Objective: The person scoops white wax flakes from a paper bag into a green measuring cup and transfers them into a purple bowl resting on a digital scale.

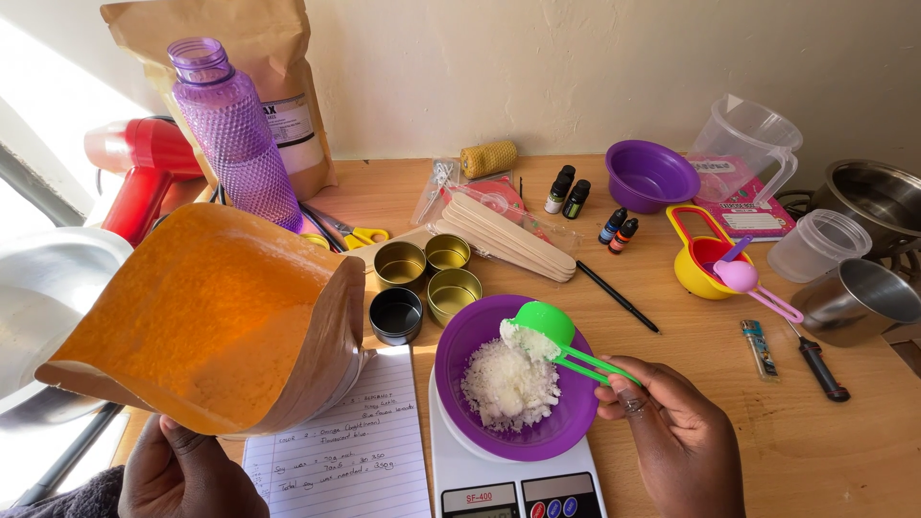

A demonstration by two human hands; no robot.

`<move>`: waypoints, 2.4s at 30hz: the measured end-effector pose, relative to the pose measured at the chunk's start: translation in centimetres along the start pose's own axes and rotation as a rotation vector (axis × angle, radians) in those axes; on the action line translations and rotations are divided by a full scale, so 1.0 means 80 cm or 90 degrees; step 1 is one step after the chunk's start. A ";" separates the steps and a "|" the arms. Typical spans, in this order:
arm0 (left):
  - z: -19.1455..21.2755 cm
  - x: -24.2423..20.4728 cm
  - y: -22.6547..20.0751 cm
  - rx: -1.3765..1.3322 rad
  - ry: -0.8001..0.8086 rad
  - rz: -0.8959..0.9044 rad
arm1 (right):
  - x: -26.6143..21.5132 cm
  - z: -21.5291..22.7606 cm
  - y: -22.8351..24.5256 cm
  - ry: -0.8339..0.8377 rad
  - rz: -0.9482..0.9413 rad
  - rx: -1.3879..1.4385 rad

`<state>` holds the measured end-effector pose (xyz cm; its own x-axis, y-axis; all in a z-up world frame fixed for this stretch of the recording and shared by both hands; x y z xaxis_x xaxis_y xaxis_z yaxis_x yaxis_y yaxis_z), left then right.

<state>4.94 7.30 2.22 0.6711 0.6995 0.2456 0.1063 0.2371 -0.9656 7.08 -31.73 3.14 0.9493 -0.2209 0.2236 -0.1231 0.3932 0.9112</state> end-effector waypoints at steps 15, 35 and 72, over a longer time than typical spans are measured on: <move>0.002 0.000 0.004 0.008 -0.005 0.018 | -0.001 -0.006 0.015 -0.001 0.067 0.047; 0.003 -0.001 -0.001 0.043 -0.002 -0.014 | -0.016 -0.015 0.032 0.020 0.172 0.086; 0.003 0.001 0.000 -0.068 0.035 -0.087 | 0.010 0.010 -0.058 -0.052 -0.156 0.420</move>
<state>4.83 7.51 2.27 0.6839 0.6268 0.3733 0.2747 0.2527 -0.9277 8.14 -34.45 -0.62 0.9504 -0.3108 -0.0137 -0.0822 -0.2934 0.9524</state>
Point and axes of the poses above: each hand's wrist, its own x-axis towards the middle knuckle, its own z-axis out of the back of the hand, y = z × x, the point moved 9 cm from there along x, towards the middle knuckle, and after that the axes turned 8 degrees about y, right-handed, at the moved point
